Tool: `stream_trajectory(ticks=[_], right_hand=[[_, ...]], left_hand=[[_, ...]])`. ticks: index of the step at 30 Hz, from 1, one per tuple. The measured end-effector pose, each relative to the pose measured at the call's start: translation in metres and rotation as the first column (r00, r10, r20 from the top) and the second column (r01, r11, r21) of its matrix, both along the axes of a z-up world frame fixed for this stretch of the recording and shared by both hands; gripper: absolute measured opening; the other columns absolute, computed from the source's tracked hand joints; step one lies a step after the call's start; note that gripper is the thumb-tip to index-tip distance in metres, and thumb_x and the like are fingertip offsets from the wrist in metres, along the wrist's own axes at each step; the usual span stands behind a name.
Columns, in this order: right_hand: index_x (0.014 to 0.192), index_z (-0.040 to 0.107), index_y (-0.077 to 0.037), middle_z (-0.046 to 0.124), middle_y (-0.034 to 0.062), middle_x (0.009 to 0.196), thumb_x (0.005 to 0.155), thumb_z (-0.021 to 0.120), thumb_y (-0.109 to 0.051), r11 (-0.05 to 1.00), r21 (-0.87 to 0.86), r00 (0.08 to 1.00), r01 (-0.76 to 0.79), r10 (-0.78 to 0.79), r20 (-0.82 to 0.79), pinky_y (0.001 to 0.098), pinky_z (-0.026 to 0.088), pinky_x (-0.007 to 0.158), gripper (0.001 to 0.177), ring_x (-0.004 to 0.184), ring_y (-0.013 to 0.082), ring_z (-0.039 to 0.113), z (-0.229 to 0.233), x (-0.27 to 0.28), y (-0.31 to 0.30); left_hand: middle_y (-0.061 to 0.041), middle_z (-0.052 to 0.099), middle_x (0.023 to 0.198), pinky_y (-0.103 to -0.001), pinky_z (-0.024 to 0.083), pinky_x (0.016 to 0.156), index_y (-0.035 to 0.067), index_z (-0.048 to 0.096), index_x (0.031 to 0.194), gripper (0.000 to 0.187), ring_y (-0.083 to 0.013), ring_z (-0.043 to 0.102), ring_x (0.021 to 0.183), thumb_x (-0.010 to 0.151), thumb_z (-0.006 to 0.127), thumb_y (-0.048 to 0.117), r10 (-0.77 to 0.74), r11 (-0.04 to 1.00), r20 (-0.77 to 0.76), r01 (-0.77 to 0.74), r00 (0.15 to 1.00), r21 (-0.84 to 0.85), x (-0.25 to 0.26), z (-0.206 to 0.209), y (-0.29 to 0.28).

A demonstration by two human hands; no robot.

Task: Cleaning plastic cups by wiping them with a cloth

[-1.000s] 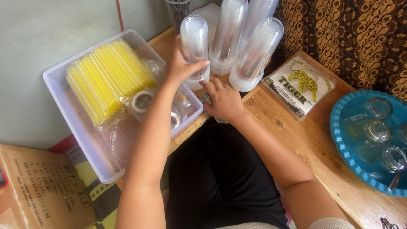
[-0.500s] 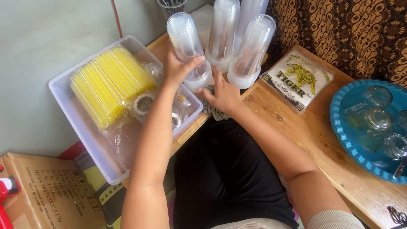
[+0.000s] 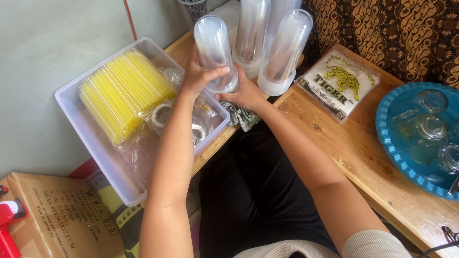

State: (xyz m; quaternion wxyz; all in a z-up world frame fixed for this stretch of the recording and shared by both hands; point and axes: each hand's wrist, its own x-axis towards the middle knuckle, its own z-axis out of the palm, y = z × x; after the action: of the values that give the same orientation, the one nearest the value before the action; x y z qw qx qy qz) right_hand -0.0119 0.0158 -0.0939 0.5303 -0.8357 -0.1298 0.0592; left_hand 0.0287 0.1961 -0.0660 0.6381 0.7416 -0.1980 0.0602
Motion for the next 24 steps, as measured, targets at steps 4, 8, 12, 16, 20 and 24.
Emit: stream_trajectory(ticks=[4,8,12,16,20,24], right_hand=[[0.154,0.022,-0.015,0.061,0.0053,0.145,0.066,0.077,-0.063,0.997,-0.08,0.999,0.022,-0.025,-0.027,0.0382,0.052,0.096,0.115,0.129,0.0243,0.061,0.007,-0.006,0.002],[0.149,0.029,-0.011,0.062,0.0071,0.143,0.066,0.074,-0.067,0.996,-0.088,0.999,0.03,-0.032,-0.018,0.0381,0.054,0.093,0.11,0.126,0.0241,0.063,0.001,-0.002,0.002],[0.153,0.025,-0.015,0.061,0.0052,0.145,0.066,0.072,-0.068,0.989,-0.136,0.998,0.062,-0.065,-0.021,0.0378,0.054,0.089,0.112,0.127,0.0244,0.063,-0.002,0.0,0.003],[0.149,0.028,-0.016,0.066,0.0049,0.138,0.068,0.075,-0.063,0.973,-0.207,0.994,0.107,-0.111,-0.011,0.0422,0.055,0.084,0.105,0.12,0.0278,0.067,0.002,-0.005,0.009],[0.155,0.021,-0.019,0.069,0.0018,0.132,0.069,0.074,-0.061,0.963,-0.243,0.991,0.114,-0.127,-0.042,0.0383,0.053,0.079,0.109,0.115,0.0258,0.068,0.007,-0.008,0.01],[0.156,0.02,-0.016,0.064,0.0041,0.14,0.068,0.073,-0.064,0.963,-0.257,0.995,0.084,-0.093,-0.023,0.0405,0.054,0.082,0.113,0.121,0.0286,0.066,0.003,-0.004,0.011]], left_hand=[[-0.011,0.052,0.141,-0.042,0.055,0.103,0.015,0.036,0.147,0.095,-0.0306,0.056,0.128,0.07,0.087,0.039,0.073,0.995,0.031,-0.075,0.997,0.071,0.001,-0.005,-0.002],[-0.01,0.056,0.133,-0.042,0.055,0.1,0.013,0.042,0.139,0.084,-0.0294,0.059,0.122,0.072,0.085,0.039,0.111,0.99,0.14,-0.122,0.984,0.073,0.005,-0.01,-0.009],[-0.008,0.06,0.129,-0.039,0.053,0.098,0.014,0.047,0.133,0.076,-0.0267,0.061,0.119,0.072,0.086,0.035,0.185,0.981,0.216,-0.193,0.959,0.019,-0.001,-0.007,-0.022],[-0.011,0.053,0.138,-0.039,0.062,0.093,0.021,0.037,0.139,0.093,-0.0291,0.062,0.12,0.068,0.086,0.056,0.34,0.939,0.116,-0.33,0.933,-0.093,-0.01,0.008,-0.024],[-0.011,0.052,0.14,-0.039,0.055,0.101,0.025,0.042,0.139,0.084,-0.0263,0.059,0.122,0.074,0.092,0.046,0.362,0.931,0.261,-0.334,0.895,-0.147,-0.007,0.007,-0.021],[-0.007,0.046,0.15,-0.043,0.043,0.117,0.018,0.039,0.145,0.092,-0.0263,0.048,0.14,0.077,0.093,0.047,0.365,0.931,0.35,-0.334,0.863,-0.148,0.002,-0.006,-0.021]])
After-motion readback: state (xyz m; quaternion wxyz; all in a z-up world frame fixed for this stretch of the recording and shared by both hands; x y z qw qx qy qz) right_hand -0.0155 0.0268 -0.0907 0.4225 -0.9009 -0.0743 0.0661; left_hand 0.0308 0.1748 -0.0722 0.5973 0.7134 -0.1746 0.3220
